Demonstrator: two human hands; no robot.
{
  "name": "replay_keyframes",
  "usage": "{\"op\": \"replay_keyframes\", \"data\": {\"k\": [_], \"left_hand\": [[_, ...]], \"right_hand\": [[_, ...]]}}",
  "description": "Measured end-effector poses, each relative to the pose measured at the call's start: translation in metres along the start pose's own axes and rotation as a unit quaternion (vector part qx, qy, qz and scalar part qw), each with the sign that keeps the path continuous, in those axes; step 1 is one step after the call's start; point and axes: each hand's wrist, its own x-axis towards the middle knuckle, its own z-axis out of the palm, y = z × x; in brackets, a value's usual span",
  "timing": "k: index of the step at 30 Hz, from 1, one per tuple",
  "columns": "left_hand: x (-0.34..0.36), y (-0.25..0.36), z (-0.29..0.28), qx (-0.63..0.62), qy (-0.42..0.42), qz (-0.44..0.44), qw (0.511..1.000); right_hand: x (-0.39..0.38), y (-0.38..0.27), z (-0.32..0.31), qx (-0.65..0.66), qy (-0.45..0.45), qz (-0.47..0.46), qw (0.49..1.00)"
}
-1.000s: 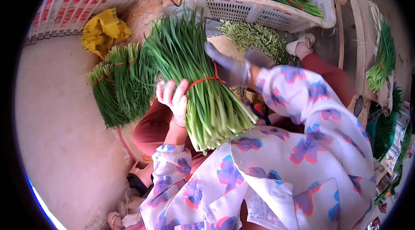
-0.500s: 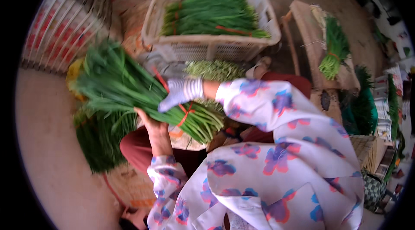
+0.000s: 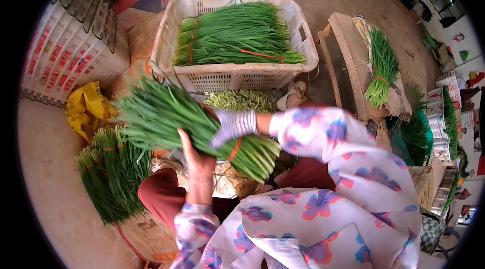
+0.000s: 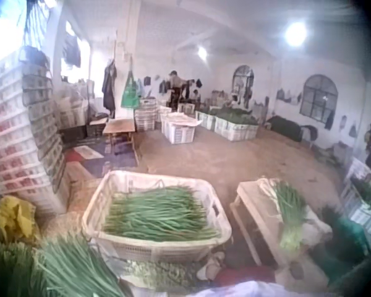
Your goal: The person bundles long green stalks with red ties and uses a cleaver to trim the ends on a wooden board before placing the finished bundles into a plastic crate.
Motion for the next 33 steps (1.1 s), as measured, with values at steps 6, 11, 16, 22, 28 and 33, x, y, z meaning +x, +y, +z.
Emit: {"op": "replay_keyframes", "data": {"k": [6, 11, 16, 22, 28, 33], "left_hand": [[0.107, 0.117, 0.113, 0.274, -0.029, 0.018, 0.961], [0.105, 0.106, 0.031, 0.319, -0.079, -0.093, 0.940], [0.089, 0.076, -0.035, 0.277, 0.062, -0.260, 0.923], [0.116, 0.063, -0.035, 0.309, 0.049, -0.261, 0.913], [0.127, 0.065, -0.033, 0.381, 0.088, -0.262, 0.882], [0.123, 0.056, -0.040, 0.406, 0.076, -0.265, 0.871]], "right_hand": [[0.104, -0.162, -0.153, -0.262, -0.035, 0.009, 0.964], [0.095, -0.189, -0.282, -0.440, -0.009, -0.068, 0.895], [0.051, -0.066, -0.398, -0.663, 0.029, 0.140, 0.735], [0.034, 0.017, -0.438, -0.683, -0.012, 0.180, 0.708], [0.028, 0.015, -0.437, -0.624, -0.084, 0.209, 0.748], [0.028, 0.036, -0.455, -0.469, -0.087, 0.306, 0.824]]}}
